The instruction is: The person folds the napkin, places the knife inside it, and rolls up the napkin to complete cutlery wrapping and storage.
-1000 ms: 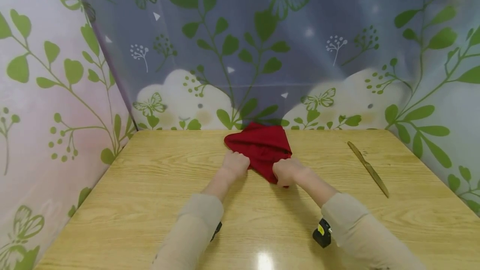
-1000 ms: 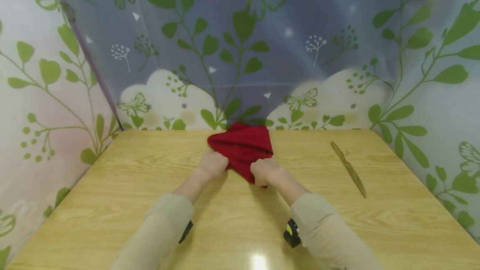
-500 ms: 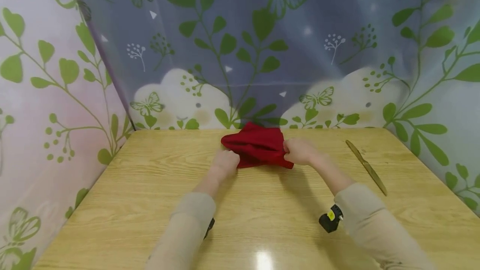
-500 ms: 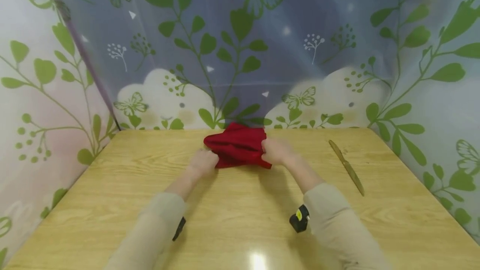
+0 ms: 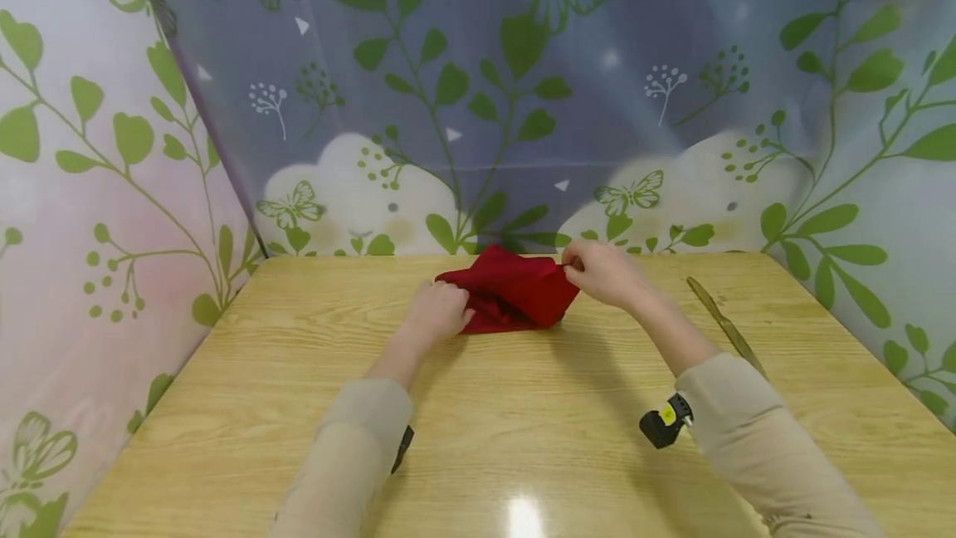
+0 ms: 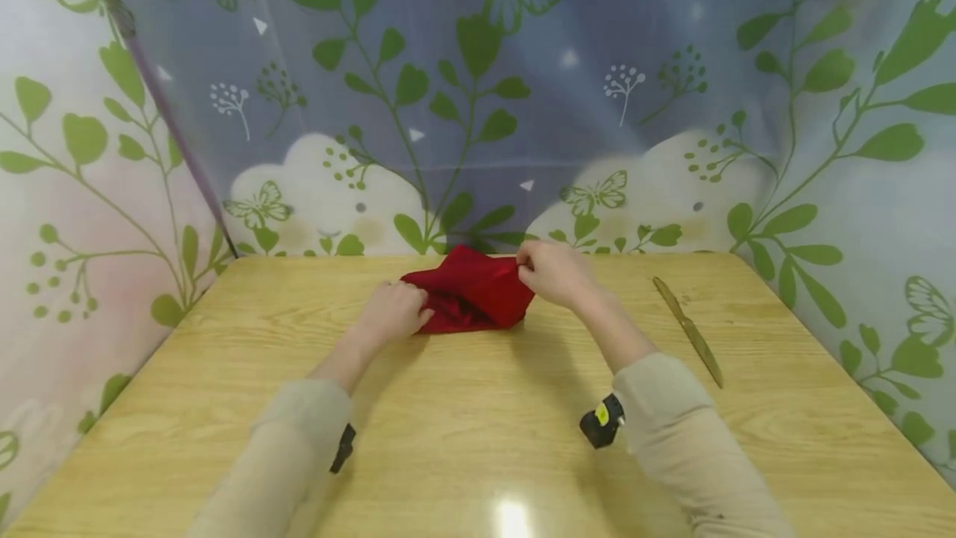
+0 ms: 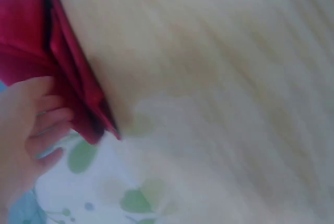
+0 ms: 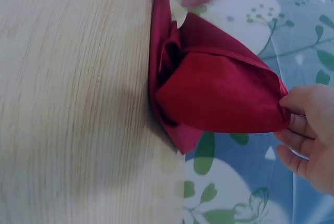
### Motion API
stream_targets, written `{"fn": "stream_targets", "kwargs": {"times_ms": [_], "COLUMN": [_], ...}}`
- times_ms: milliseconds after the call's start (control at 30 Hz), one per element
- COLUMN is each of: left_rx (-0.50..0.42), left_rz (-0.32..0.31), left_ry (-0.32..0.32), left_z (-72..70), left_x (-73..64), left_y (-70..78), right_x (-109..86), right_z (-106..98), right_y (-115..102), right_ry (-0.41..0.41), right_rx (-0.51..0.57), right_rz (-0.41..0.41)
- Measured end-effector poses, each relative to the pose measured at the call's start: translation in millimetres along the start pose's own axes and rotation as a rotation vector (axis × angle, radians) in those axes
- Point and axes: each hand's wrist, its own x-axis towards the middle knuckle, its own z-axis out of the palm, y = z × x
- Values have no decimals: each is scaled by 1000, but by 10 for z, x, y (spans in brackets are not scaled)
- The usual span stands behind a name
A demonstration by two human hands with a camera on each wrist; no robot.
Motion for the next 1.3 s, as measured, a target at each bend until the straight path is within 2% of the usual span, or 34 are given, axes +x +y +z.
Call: {"fn": "stream_targets", "kwargs": {"times_ms": [33,167,233,300,333,433,567,667,800,933,1100,1300], "left_rx": [-15,-34,-17,-6,3,27,4,-41,-50,-30,-39,-49], "left_rz": [1,52,67,82,84,63,20,17,33,22,-49,-144], "left_ry": [49,349,448,519,534,555,551,550,552,540,515,416], "left_z": [-134,-310,-382,-420,-430,-423,-425,-451,-454,-412,-353,-320], "left_x": [12,108,142,167,177,211,238,240,231,200,161,79], "left_y": [74,281,379,446,472,510,511,488,432,343,200,3], "right_x": [12,62,82,99,101,110,115,120,116,106,93,91], "right_z": [0,14,26,43,48,67,107,161,230,235,128,-7], "right_y": [-29,-134,-190,-234,-254,-291,-313,-304,-252,-211,-224,-226], "right_ry": [-5,-7,-8,-8,-12,-25,-55,-47,-1,20,45,64], "right_rx": [7,34,50,67,78,119,168,121,56,103,174,195], "right_rz": [1,-19,-18,-20,-15,-14,-20,-43,-63,-74,-107,-73]}}
